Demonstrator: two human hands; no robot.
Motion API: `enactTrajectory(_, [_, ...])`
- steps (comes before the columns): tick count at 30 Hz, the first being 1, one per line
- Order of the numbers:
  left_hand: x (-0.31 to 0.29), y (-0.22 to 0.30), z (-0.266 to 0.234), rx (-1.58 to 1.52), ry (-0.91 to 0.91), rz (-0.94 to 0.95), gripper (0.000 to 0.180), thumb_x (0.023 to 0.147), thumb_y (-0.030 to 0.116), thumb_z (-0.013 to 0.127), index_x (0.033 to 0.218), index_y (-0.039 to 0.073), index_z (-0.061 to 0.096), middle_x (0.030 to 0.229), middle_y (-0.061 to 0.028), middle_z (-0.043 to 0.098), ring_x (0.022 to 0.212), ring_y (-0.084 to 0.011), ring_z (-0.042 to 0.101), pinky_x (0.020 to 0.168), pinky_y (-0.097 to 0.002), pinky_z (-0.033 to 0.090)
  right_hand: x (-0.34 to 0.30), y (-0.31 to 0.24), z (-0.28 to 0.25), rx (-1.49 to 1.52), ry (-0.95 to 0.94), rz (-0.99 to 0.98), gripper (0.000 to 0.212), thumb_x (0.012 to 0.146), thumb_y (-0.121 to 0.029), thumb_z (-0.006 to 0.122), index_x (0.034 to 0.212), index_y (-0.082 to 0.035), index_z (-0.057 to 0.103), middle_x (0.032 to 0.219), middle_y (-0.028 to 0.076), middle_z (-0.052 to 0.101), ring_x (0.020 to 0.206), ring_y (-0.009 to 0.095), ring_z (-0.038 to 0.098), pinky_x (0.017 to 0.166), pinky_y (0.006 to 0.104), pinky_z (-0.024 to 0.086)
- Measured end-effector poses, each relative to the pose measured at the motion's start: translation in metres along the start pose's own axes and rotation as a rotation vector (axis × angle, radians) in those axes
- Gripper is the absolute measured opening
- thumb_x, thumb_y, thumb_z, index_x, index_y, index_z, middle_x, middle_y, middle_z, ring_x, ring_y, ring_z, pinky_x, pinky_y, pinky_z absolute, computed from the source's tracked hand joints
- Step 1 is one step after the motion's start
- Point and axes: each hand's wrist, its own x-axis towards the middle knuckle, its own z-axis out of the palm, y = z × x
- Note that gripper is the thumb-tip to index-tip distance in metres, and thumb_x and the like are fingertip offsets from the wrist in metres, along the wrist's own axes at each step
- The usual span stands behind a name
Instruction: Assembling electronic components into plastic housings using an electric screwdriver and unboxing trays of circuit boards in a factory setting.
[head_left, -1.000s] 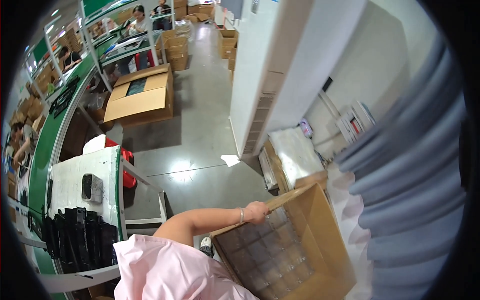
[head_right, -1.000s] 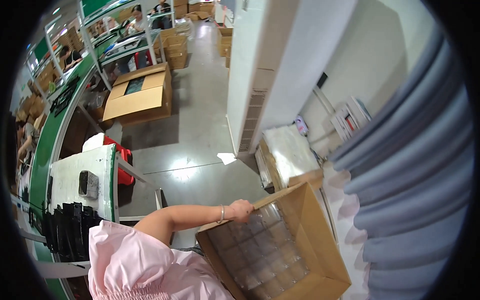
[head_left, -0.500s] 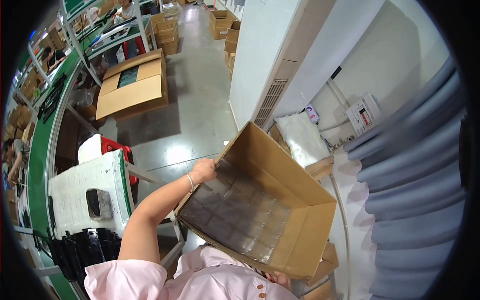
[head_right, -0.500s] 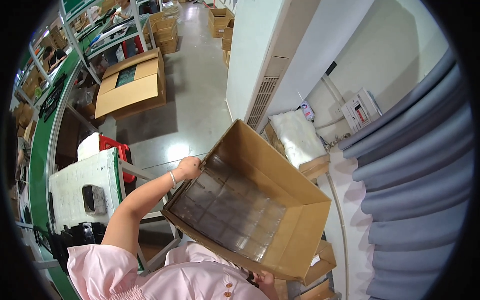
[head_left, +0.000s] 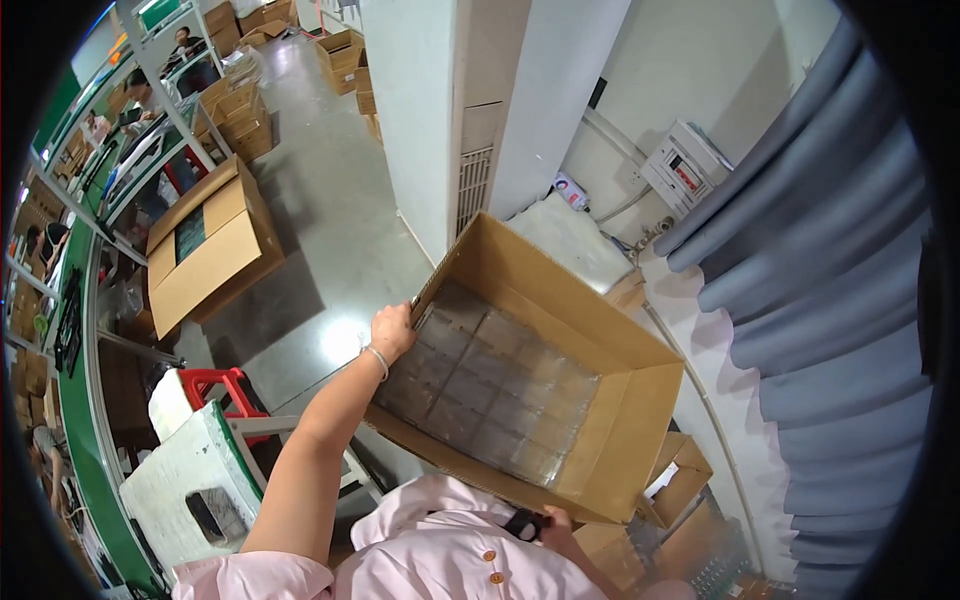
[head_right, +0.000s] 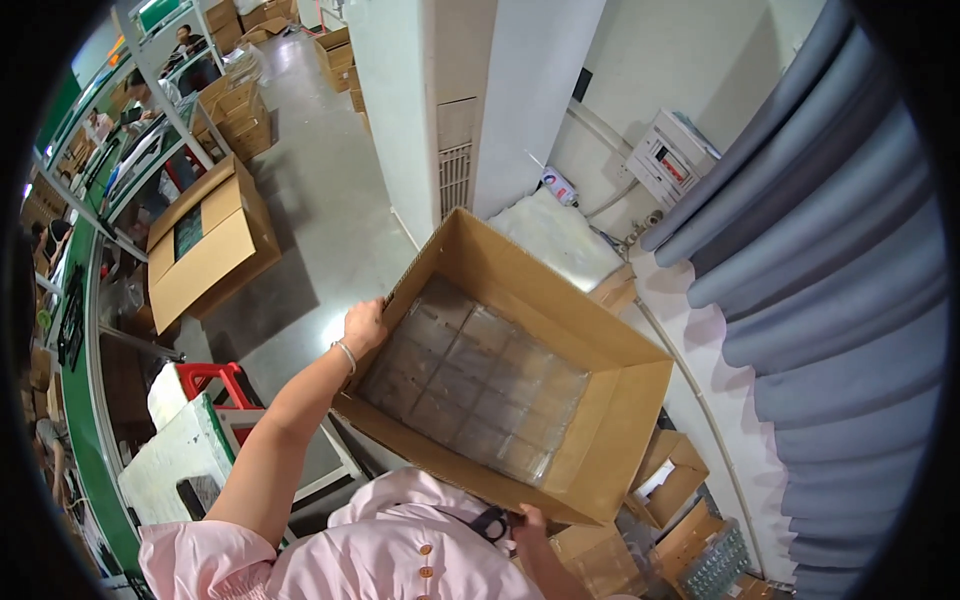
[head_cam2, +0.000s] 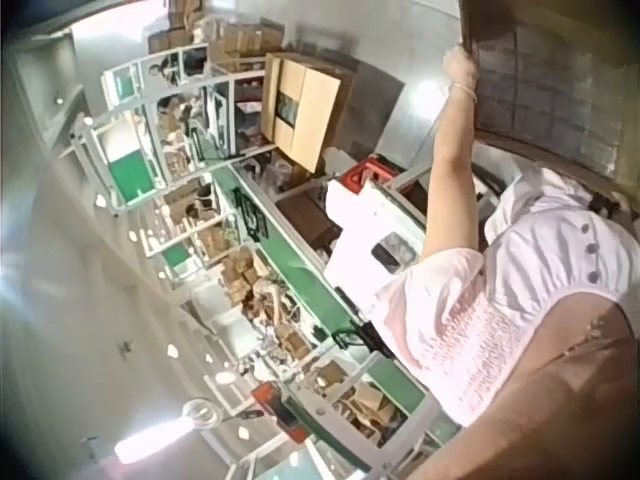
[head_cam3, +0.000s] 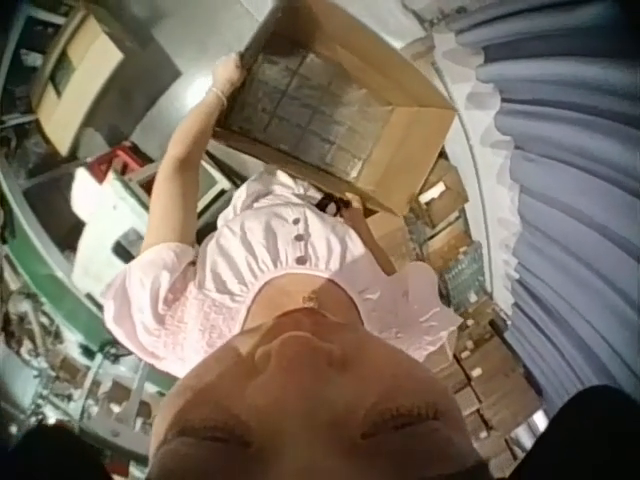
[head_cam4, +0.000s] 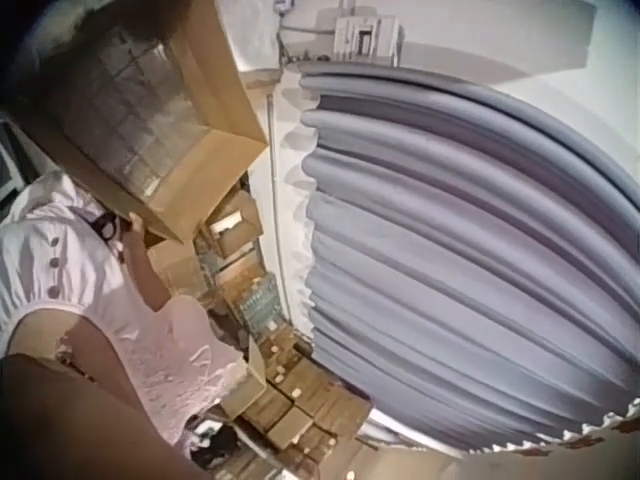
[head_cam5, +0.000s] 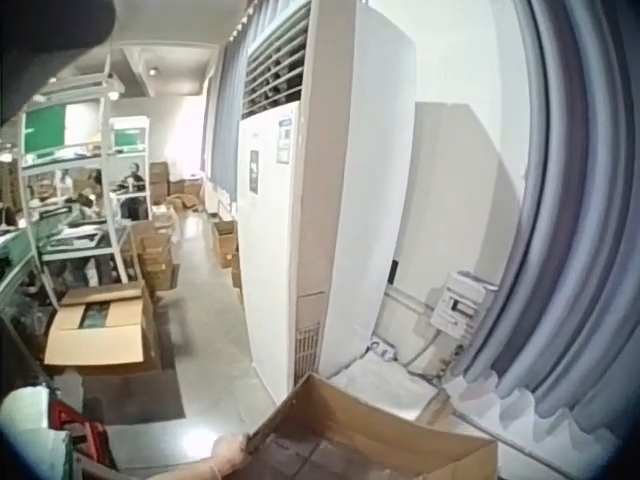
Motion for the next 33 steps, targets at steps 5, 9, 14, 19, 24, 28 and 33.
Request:
enactTrajectory(5, [0.02,-0.024,0.051,-0.06,-0.002,-0.015,0.027,0.064,0.001,0.053,0.091,0.004,0.048,0.076,-0.0211,0.059,0.077,-0.0386,0.057,0.068,-0.0445,0.047,-0.007,0.012,0.047,0.205,0.072,-0.001,0.027,0.069,0.003,0.049,0.096,-0.003,0.05,0.097,0.013,0.055,0.091,0.03,0.055,0.084,0.0435,0.047])
enactTrajectory(9, [0.04,-0.025,0.06,-0.099,-0.071,0.013,0.027,0.064,0.0,0.052,0.091,0.005,0.047,0.077,-0.022,0.059,0.076,-0.0402,0.057,0.067,-0.0457,0.047,0.007,0.041,0.02,-0.273,-0.066,-0.412,0.015,0.072,-0.003,0.053,0.087,-0.005,0.055,0.088,0.011,0.058,0.085,0.023,0.057,0.078,0.0327,0.048])
enactTrajectory(14, [0.08,-0.053,0.056,-0.124,-0.091,0.117,0.026,0.068,0.002,0.05,0.093,0.007,0.047,0.08,-0.0207,0.058,0.078,-0.0385,0.057,0.069,-0.0451,0.046,0.015,0.078,0.052,-0.082,0.01,-0.306,0.023,0.073,0.003,0.053,0.095,-0.004,0.056,0.091,0.01,0.059,0.089,0.017,0.056,0.076,0.0305,0.047])
enactTrajectory(19, [0.098,-0.099,0.007,-0.256,-0.201,0.229,0.036,0.069,0.003,0.05,0.105,0.009,0.047,0.09,-0.0199,0.058,0.083,-0.0365,0.056,0.074,-0.0437,0.045,0.006,0.102,0.187,0.145,0.18,-0.072,0.041,0.081,-0.028,0.053,0.107,0.003,0.05,0.105,0.019,0.054,0.094,0.03,0.056,0.082,0.0368,0.045])
enactTrajectory(24, [0.064,-0.22,-0.007,-0.444,-0.507,0.308,0.04,0.072,0.006,0.052,0.111,0.007,0.048,0.097,-0.0157,0.059,0.086,-0.0317,0.057,0.077,-0.0382,0.046,0.016,0.093,0.365,-1.392,-0.057,-0.291,0.046,0.083,-0.039,0.047,0.103,0.001,0.054,0.099,0.015,0.057,0.084,0.023,0.058,0.07,0.0312,0.046])
enactTrajectory(28, [-0.016,-0.434,0.042,-0.088,-0.416,0.002,0.039,0.067,0.017,0.058,0.104,0.005,0.053,0.09,-0.0185,0.06,0.087,-0.0343,0.056,0.077,-0.0391,0.045,0.007,0.104,0.485,-1.047,-0.266,-0.506,0.022,0.085,-0.021,0.049,0.096,-0.004,0.059,0.079,0.008,0.063,0.063,0.013,0.059,0.053,0.0255,0.047])
enactTrajectory(33, [-0.066,-0.485,-0.019,-0.305,-0.474,-0.591,0.031,0.067,0.02,0.063,0.094,0.008,0.06,0.083,-0.0133,0.063,0.083,-0.0283,0.06,0.076,-0.0359,0.047,0.08,0.084,0.519,-1.541,-0.272,-0.574,0.027,0.086,-0.027,0.047,0.074,-0.007,0.06,0.059,0.003,0.058,0.048,0.012,0.053,0.042,0.0264,0.041])
